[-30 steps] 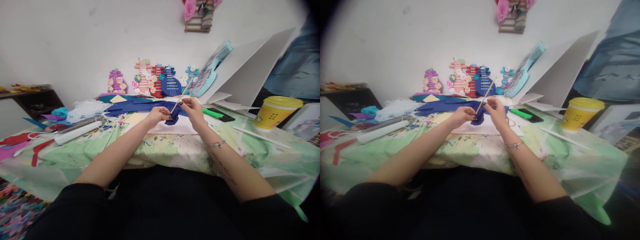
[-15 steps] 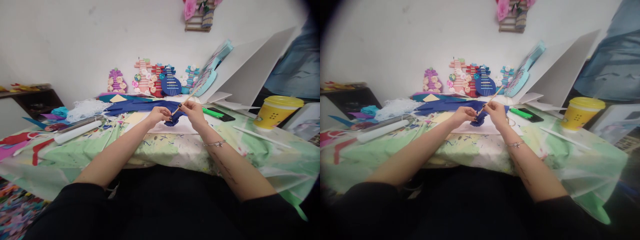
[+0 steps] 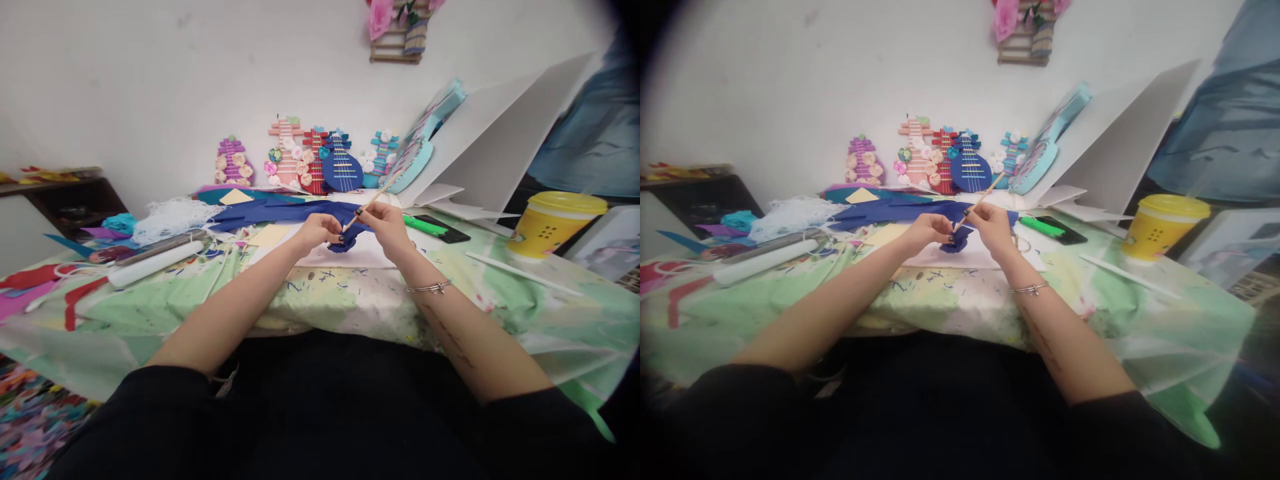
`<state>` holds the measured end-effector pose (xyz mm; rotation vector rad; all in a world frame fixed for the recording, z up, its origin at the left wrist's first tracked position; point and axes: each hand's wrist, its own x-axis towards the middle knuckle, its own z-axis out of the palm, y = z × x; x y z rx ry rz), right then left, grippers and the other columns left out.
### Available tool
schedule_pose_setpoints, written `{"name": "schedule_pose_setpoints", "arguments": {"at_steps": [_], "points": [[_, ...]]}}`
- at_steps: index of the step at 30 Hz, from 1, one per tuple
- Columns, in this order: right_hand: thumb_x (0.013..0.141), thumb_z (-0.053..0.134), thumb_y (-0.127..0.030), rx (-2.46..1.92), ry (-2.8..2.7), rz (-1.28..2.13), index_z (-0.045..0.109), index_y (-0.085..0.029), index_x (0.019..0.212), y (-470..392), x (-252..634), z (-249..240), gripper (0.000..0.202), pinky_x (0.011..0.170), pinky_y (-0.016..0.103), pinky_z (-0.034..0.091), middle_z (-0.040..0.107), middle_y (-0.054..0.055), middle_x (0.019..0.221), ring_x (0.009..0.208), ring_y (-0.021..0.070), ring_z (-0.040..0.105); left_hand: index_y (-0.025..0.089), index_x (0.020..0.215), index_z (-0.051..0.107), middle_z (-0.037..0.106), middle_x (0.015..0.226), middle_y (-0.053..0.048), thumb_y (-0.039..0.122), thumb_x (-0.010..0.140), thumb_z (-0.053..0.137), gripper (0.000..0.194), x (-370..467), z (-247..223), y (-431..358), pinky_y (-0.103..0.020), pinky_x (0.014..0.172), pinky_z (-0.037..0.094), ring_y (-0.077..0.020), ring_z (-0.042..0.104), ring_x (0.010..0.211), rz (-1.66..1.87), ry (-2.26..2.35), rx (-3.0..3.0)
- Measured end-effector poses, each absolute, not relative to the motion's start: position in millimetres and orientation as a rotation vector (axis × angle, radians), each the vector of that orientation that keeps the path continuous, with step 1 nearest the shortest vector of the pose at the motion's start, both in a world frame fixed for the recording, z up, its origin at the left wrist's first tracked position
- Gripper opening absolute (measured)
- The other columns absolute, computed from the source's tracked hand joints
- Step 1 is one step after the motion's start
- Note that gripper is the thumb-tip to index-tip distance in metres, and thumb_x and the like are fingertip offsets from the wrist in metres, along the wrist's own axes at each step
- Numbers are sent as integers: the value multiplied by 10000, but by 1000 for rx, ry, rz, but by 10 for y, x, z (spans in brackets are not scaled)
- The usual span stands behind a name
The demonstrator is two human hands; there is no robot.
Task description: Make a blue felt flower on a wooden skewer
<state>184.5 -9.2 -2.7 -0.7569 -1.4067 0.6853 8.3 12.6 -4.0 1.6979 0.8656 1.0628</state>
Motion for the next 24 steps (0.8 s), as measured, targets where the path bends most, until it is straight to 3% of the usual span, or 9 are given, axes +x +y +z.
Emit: {"name": "schedule_pose_setpoints", "arguments": {"at_steps": [24], "points": [[644,766,-353,-763,-1406,699,650,-198,757,-105,1843,-21,224,793,382,552,677,21,714,760,198,671,116,640,572,606,586,2,25,505,720,221,102,-33,115,-266,606,423,-99,543,554,1099,888,1701]]}}
